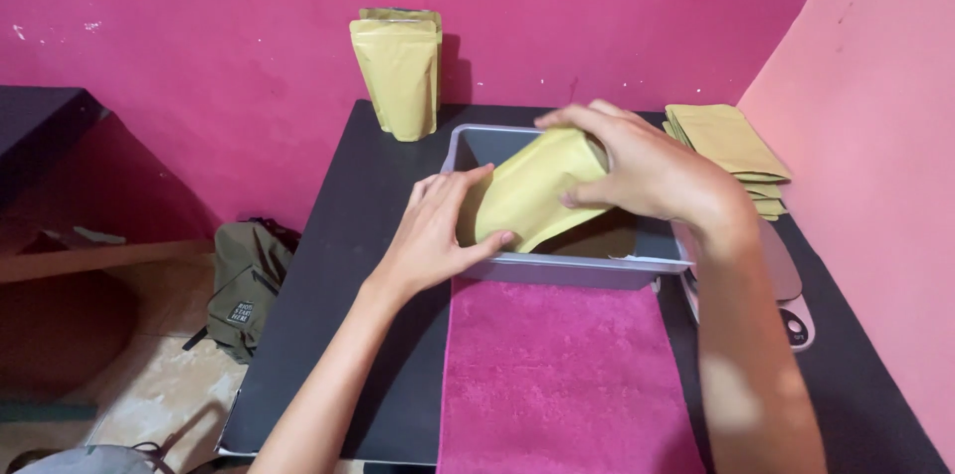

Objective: The person is handling coffee bags at a workstation, opening them to pour ground coffee into a plastic bin and then folding the empty bags.

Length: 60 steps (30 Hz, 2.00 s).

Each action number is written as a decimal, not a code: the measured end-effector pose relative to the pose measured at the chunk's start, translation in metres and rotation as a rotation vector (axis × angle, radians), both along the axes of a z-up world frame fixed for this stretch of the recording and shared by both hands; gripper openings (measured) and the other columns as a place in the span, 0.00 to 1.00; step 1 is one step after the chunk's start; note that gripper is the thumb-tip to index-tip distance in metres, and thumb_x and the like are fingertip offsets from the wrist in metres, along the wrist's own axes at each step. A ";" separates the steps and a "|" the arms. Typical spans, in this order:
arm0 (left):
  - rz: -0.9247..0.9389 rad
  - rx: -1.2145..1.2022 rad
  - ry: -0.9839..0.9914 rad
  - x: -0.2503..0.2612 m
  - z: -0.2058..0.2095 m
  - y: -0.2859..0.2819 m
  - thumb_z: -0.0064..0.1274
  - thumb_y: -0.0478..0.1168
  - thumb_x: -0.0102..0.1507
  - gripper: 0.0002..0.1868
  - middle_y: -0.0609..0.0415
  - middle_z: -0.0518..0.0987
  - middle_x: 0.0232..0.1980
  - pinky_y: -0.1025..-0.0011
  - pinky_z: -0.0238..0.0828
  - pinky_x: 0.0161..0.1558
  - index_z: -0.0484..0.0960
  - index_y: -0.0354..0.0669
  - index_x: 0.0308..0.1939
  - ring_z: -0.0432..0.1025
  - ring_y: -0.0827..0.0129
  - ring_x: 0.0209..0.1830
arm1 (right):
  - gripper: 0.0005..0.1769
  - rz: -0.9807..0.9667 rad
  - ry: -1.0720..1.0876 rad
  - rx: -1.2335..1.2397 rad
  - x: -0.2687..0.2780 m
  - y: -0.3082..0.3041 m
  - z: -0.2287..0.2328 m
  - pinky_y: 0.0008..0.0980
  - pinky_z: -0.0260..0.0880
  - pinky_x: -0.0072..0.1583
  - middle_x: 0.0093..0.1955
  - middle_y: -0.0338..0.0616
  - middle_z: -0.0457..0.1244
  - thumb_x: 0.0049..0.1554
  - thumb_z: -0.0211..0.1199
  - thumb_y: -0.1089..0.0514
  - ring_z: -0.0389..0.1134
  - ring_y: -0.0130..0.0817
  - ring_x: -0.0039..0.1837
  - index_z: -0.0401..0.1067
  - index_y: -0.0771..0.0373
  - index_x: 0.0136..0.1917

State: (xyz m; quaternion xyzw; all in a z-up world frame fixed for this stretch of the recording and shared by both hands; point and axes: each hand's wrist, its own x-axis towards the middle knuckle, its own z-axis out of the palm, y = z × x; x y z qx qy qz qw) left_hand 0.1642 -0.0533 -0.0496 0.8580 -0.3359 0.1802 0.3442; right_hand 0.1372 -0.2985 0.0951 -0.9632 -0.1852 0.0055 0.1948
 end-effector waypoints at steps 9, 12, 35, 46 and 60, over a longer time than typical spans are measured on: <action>0.262 -0.016 0.045 -0.016 0.001 -0.020 0.61 0.73 0.51 0.57 0.44 0.73 0.67 0.53 0.63 0.63 0.60 0.35 0.69 0.70 0.52 0.64 | 0.38 0.088 -0.192 0.283 -0.007 0.031 -0.005 0.39 0.59 0.66 0.74 0.32 0.61 0.53 0.70 0.53 0.58 0.34 0.74 0.61 0.46 0.74; 0.288 -0.035 0.039 -0.021 0.000 -0.032 0.64 0.71 0.51 0.68 0.38 0.61 0.78 0.50 0.59 0.69 0.46 0.35 0.77 0.61 0.47 0.75 | 0.36 0.125 -0.218 0.293 0.000 0.034 -0.015 0.50 0.40 0.78 0.75 0.34 0.61 0.53 0.70 0.52 0.46 0.50 0.83 0.62 0.49 0.73; 0.332 -0.224 -0.182 -0.016 -0.027 -0.034 0.64 0.60 0.57 0.54 0.40 0.71 0.70 0.56 0.72 0.60 0.53 0.34 0.73 0.73 0.51 0.65 | 0.47 0.214 -0.388 -0.106 -0.047 0.051 -0.017 0.63 0.20 0.78 0.86 0.58 0.29 0.65 0.53 0.50 0.25 0.48 0.86 0.30 0.68 0.84; 0.325 -0.243 -0.270 -0.015 -0.033 -0.033 0.67 0.57 0.58 0.55 0.38 0.67 0.75 0.56 0.70 0.67 0.50 0.31 0.75 0.71 0.50 0.69 | 0.43 0.147 -0.645 -0.164 -0.046 0.061 -0.023 0.70 0.24 0.78 0.87 0.56 0.38 0.68 0.52 0.45 0.36 0.45 0.87 0.38 0.67 0.84; 0.330 -0.285 -0.239 -0.011 -0.007 -0.038 0.65 0.59 0.57 0.57 0.37 0.67 0.75 0.56 0.65 0.70 0.49 0.36 0.77 0.68 0.48 0.73 | 0.34 0.005 -0.183 0.083 -0.042 0.049 -0.007 0.59 0.55 0.69 0.87 0.54 0.32 0.61 0.60 0.50 0.51 0.55 0.79 0.57 0.50 0.78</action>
